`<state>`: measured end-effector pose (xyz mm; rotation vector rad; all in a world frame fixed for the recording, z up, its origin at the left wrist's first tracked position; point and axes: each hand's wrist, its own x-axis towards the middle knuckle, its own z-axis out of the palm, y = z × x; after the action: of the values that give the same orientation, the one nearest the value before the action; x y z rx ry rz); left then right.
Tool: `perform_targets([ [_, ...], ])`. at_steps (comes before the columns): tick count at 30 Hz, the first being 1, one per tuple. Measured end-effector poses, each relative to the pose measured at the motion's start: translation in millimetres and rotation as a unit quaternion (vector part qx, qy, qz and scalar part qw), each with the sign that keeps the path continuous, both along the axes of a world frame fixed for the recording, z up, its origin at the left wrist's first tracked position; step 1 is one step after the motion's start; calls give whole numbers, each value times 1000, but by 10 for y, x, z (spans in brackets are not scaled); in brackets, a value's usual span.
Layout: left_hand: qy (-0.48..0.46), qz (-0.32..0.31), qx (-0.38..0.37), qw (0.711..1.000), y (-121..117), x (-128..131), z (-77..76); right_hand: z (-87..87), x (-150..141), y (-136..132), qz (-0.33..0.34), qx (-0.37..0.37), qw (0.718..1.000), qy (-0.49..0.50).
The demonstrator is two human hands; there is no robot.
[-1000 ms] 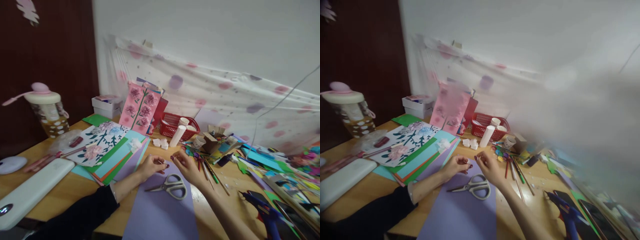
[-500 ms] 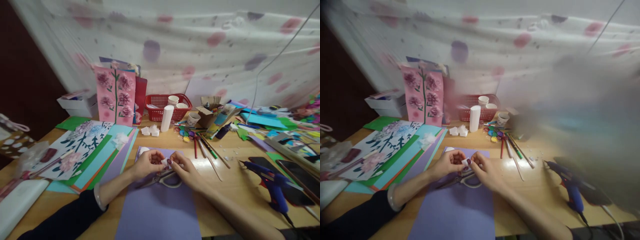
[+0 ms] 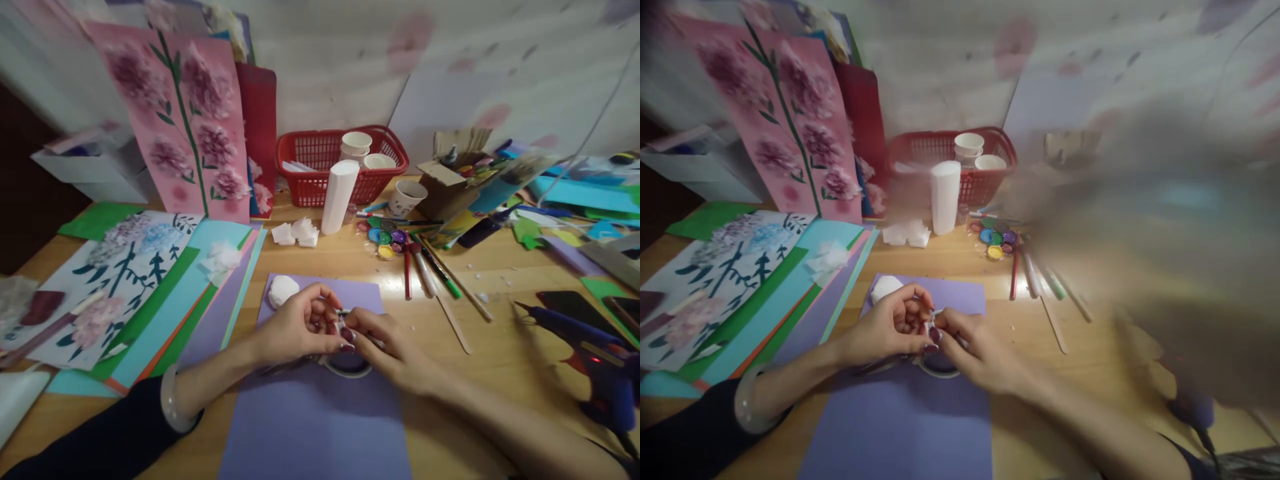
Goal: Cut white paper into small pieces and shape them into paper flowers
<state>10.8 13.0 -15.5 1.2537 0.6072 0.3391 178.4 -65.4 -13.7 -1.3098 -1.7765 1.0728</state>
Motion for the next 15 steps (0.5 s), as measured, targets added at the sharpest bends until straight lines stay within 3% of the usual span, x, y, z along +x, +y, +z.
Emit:
perform_targets([
  [4, -22, 20, -24, 999, -45, -19, -5, -11, 46, -28, 15, 17, 1000, -12],
  [10, 20, 63, -2, 998, -59, -23, 50, 16, 60, -47, 5, 27, 1000, 10],
  [15, 64, 91, 81, 990, -48, -18, 77, 30, 48, -63, -17, 25, 999, 14],
])
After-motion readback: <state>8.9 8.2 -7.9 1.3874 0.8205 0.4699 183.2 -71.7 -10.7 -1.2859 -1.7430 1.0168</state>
